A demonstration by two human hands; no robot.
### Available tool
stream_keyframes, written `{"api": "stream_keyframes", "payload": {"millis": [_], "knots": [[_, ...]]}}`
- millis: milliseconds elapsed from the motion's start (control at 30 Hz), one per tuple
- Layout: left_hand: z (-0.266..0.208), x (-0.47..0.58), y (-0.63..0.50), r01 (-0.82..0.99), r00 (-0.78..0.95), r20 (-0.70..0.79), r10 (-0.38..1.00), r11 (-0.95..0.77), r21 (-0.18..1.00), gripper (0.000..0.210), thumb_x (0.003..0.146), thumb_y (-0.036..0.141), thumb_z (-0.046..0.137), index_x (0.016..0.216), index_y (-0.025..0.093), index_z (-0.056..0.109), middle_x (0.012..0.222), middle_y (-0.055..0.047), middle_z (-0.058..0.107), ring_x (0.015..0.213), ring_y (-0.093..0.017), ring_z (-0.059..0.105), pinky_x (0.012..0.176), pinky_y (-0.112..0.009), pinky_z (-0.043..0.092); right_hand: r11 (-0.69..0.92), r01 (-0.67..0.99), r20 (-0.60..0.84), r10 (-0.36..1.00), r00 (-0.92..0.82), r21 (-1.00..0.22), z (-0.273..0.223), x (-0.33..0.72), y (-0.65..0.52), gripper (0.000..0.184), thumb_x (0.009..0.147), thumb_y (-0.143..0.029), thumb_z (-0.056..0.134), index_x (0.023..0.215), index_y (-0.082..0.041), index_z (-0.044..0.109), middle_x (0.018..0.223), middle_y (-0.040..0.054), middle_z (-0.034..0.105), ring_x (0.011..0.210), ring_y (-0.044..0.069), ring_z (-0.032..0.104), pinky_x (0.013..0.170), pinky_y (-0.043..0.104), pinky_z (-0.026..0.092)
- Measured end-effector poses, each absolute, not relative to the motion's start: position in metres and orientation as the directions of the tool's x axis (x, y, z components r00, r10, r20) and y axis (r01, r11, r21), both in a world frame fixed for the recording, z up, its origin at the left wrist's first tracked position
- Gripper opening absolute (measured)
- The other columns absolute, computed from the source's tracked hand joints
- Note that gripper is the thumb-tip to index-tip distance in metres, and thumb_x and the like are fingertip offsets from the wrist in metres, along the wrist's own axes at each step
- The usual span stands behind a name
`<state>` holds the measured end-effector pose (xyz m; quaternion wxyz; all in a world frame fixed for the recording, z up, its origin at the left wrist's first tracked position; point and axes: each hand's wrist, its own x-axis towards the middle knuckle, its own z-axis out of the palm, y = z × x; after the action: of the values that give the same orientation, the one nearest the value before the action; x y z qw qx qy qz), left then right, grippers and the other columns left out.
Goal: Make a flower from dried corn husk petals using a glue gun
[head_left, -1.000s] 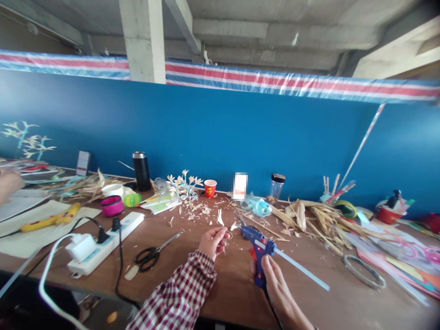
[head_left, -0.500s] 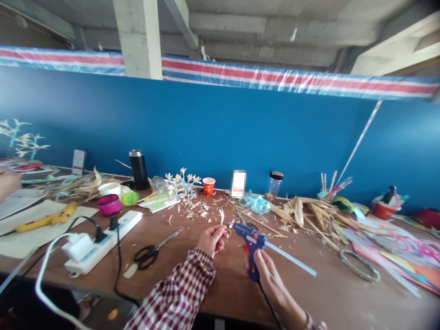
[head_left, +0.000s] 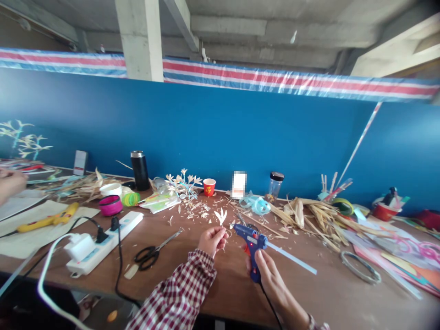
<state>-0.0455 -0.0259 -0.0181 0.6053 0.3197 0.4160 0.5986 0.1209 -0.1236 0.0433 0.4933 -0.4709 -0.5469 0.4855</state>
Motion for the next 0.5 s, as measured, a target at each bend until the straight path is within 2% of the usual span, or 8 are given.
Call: {"api": "stream_keyframes", "payload": {"millis": [267, 400, 500], "knots": [[-0.016, -0.045, -0.029, -0.423, -0.051, -0.091, 0.995, 0.061, 0.904, 0.038, 0.056, 0.04, 0.078, 0.077, 0.011, 0.065, 0.058, -0.002, 0.063, 0.039, -0.004, 0.047, 0.038, -0.016, 0.035, 0.102, 0.04, 0.097, 0.99, -0.107, -0.994, 0.036, 0.118, -0.115, 0.045, 0.08, -0.061, 0.047, 0.073, -0.018, 0.055, 0.064, 0.0006, 0.052, 0.06, 0.014, 0.045, 0.059, 0.025, 0.04], [-0.018, -0.044, -0.029, -0.409, -0.031, -0.09, 0.995, 0.07, 0.91, 0.037, 0.057, 0.04, 0.077, 0.077, 0.011, 0.066, 0.057, -0.001, 0.063, 0.039, -0.003, 0.046, 0.037, -0.016, 0.034, 0.1, 0.026, 0.094, 0.98, -0.173, -0.995, 0.028, 0.116, -0.104, 0.048, 0.08, -0.062, 0.046, 0.08, -0.016, 0.058, 0.062, 0.0, 0.05, 0.056, 0.013, 0.043, 0.055, 0.024, 0.038], [-0.019, -0.044, -0.028, -0.403, -0.03, -0.099, 0.995, 0.078, 0.912, 0.037, 0.057, 0.04, 0.077, 0.077, 0.011, 0.066, 0.056, -0.001, 0.063, 0.039, -0.004, 0.046, 0.037, -0.016, 0.033, 0.105, 0.028, 0.1, 0.984, -0.147, -0.994, 0.028, 0.115, -0.102, 0.049, 0.08, -0.062, 0.045, 0.088, -0.016, 0.06, 0.063, 0.0002, 0.051, 0.057, 0.014, 0.044, 0.054, 0.024, 0.038]]}}
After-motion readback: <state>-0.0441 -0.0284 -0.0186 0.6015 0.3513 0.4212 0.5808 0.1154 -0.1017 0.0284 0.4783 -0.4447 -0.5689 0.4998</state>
